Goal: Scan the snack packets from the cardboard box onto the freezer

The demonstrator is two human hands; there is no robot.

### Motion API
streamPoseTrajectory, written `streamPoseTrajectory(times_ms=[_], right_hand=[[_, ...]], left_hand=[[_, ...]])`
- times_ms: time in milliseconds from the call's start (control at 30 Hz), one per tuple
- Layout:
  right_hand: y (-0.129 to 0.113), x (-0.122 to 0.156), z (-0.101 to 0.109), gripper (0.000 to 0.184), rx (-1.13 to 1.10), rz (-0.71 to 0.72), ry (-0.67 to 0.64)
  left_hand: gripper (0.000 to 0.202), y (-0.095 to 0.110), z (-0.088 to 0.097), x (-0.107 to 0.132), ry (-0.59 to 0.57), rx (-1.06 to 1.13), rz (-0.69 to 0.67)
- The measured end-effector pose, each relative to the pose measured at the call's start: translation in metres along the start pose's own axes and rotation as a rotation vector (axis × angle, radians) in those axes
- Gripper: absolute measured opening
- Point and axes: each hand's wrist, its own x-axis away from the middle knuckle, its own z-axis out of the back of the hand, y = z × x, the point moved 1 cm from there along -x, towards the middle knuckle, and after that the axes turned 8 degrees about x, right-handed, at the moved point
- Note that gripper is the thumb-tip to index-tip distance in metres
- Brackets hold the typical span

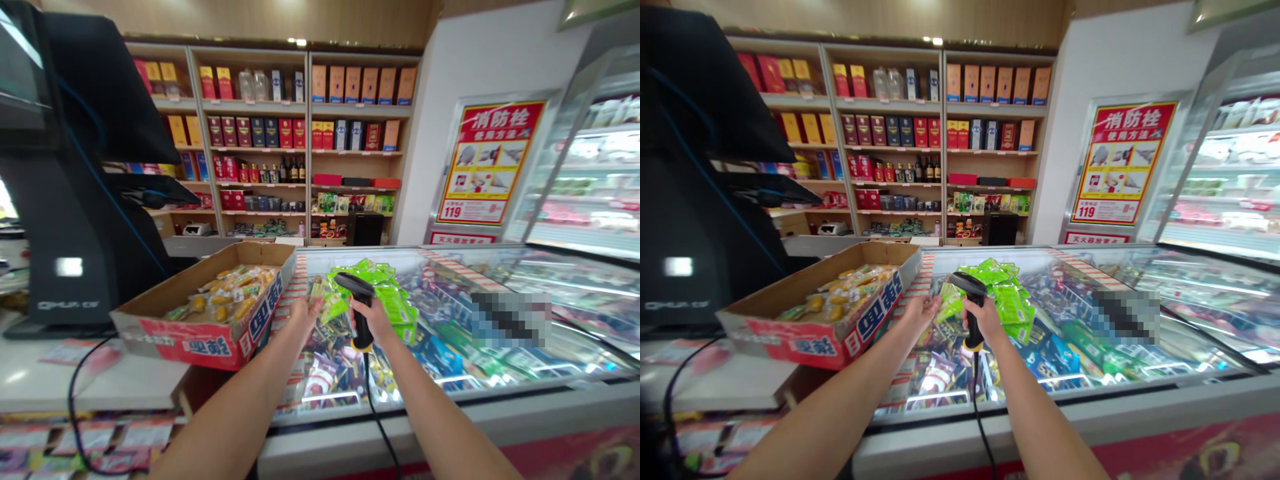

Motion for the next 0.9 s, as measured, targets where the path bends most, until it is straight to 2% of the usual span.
streamPoseTrajectory(times_ms=[100, 133, 267, 333, 467, 500, 600, 667, 800, 900], right_hand=[[0.001, -0.001, -0.001, 0.033, 0.003, -0.045, 0.017], [0.000, -0.001, -0.001, 0.032, 0.006, -0.047, 0.014], [-0.003, 0.002, 0.000, 0.030, 0.031, -0.010, -0.009], [-0.004, 0.002, 0.000, 0.030, 0.033, 0.000, -0.020], [-0.003, 0.003, -0.001, 0.030, 0.025, 0.005, -0.020], [-0.003, 0.003, -0.001, 0.029, 0.023, 0.004, -0.016], [-0.003, 0.003, -0.001, 0.029, 0.025, -0.002, -0.007], [-0.004, 0.003, -0.001, 0.029, 0.037, 0.001, -0.010], [-0.004, 0.002, 0.000, 0.029, 0.043, 0.007, -0.013], [-0.003, 0.002, 0.000, 0.031, 0.021, -0.006, -0.001]], left_hand=[[0.039, -0.007, 0.001, 0.003, 0.017, -0.045, 0.127], [0.046, -0.008, 0.000, 0.005, 0.006, -0.127, 0.107], [0.086, -0.005, -0.009, 0.018, -0.121, -0.670, -0.130], [0.095, -0.002, -0.013, 0.024, -0.168, -0.843, -0.139], [0.072, 0.005, -0.014, 0.028, -0.246, -0.963, -0.036], [0.067, 0.006, -0.014, 0.029, -0.255, -0.976, -0.048], [0.053, 0.011, -0.018, 0.037, -0.249, -1.019, -0.219], [0.045, 0.011, -0.024, 0.044, -0.260, -1.046, -0.288], [0.053, 0.011, -0.031, 0.049, -0.223, -1.095, -0.266], [0.038, 0.012, -0.022, 0.043, -0.220, -1.101, -0.263]])
